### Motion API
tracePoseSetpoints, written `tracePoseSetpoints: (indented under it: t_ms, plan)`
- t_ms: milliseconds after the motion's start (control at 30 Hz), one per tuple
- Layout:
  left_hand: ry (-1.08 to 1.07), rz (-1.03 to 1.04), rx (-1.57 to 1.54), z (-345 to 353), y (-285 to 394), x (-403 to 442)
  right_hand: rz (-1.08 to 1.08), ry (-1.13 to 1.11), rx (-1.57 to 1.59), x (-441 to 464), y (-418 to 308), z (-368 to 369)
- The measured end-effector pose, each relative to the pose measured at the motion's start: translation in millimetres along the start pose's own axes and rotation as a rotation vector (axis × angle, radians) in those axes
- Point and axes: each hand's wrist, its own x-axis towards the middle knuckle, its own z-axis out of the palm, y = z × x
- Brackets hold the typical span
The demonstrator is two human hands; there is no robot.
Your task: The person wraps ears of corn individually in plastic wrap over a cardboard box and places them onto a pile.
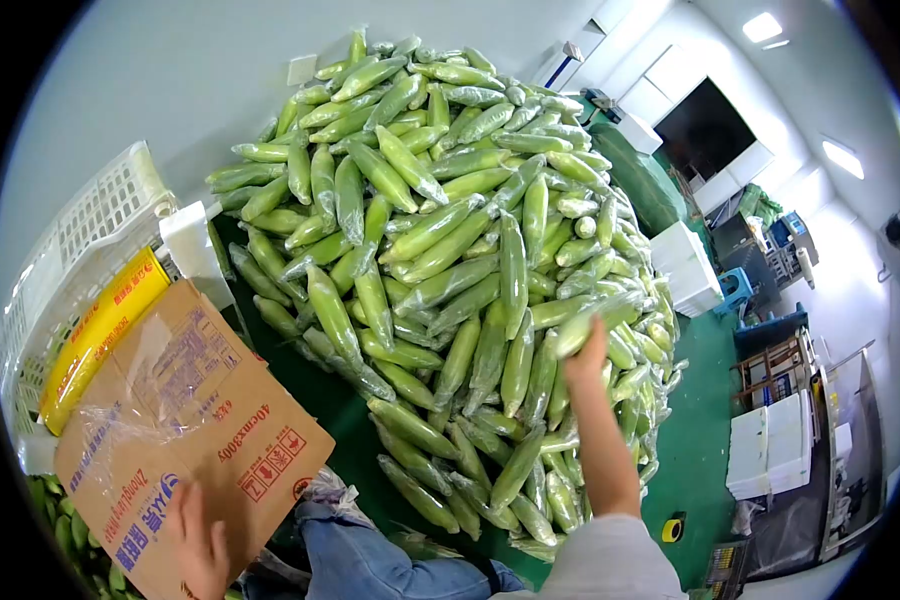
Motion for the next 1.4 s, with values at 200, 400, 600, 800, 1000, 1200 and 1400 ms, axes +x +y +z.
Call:
tracePoseSetpoints:
  t_ms: [200,400,600,800,1000,1200,1400]
  plan:
    - [0.453,-0.400,0.092,17,-66,-68,-0.082,-0.496,-0.101,-49,112,101]
    - [0.561,-0.398,0.323,-21,-123,-17,-1.241,-1.578,-0.689,-346,191,242]
    - [0.595,-0.046,0.344,-43,-187,32,-0.696,-1.608,-0.688,-345,207,275]
    - [0.412,0.172,0.348,-46,-143,-53,-0.754,-1.699,-0.745,-320,146,220]
    - [0.540,0.019,0.199,31,-95,-187,-0.529,-1.925,-0.954,-312,153,152]
    - [0.653,-1.135,-0.026,217,-147,-251,-0.449,-1.843,-0.933,-319,161,149]
    - [0.710,-1.407,-0.449,262,-217,-257,-0.410,-1.809,-0.997,-324,149,152]
